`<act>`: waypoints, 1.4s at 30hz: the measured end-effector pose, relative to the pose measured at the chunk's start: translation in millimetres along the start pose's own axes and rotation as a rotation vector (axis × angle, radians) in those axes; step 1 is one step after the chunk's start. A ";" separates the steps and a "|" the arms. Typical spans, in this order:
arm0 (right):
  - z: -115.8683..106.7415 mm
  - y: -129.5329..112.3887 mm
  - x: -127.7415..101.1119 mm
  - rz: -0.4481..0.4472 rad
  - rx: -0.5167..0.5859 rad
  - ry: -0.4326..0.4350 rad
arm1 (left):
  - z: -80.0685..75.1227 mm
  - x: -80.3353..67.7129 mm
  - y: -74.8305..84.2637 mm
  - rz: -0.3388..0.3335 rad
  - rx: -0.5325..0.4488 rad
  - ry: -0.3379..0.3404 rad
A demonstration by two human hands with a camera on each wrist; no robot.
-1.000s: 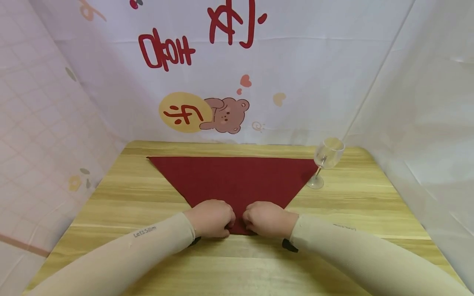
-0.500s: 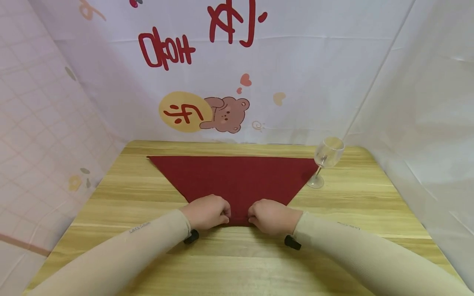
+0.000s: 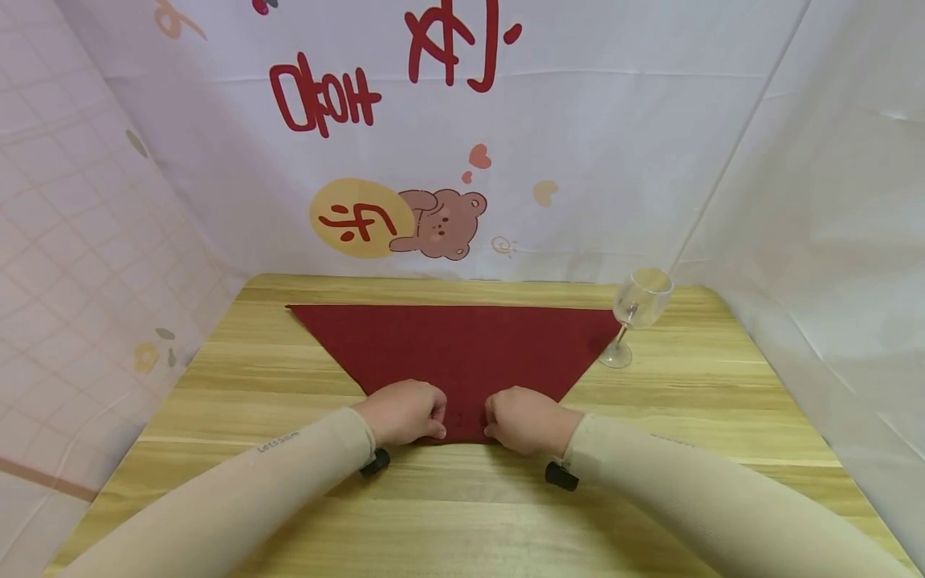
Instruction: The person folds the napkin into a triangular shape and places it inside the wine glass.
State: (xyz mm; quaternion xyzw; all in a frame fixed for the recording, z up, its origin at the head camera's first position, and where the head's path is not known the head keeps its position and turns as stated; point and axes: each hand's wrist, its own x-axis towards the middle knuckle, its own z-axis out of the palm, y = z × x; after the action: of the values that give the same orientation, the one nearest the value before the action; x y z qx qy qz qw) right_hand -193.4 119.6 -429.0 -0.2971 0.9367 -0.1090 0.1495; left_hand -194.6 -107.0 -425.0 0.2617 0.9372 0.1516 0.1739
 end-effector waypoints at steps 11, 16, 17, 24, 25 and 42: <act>3.6 -7.2 -6.5 -0.296 -0.361 0.096 | 1.2 -1.5 8.7 0.191 0.240 0.000; 4.0 -10.2 -10.2 -0.332 -0.457 0.126 | 0.5 -2.1 13.6 0.196 0.322 -0.007; 4.4 -10.3 -10.5 -0.339 -0.468 0.139 | 0.5 -2.1 14.5 0.199 0.335 -0.002; 5.9 -7.4 -10.2 -0.314 -0.398 0.154 | 0.7 -2.0 16.5 0.202 0.370 0.036; 5.6 -6.9 -10.1 -0.306 -0.381 0.145 | 0.6 -1.9 16.2 0.203 0.366 0.038; 2.1 16.5 2.8 -0.177 0.030 0.061 | -7.8 10.7 -16.1 0.062 -0.135 -0.050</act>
State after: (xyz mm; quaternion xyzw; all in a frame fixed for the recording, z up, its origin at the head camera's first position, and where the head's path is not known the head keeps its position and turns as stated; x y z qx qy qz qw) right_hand -203.5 130.9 -436.4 -0.3731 0.9092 -0.1447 0.1149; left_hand -213.5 -115.9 -426.7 0.2818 0.9116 0.2134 0.2098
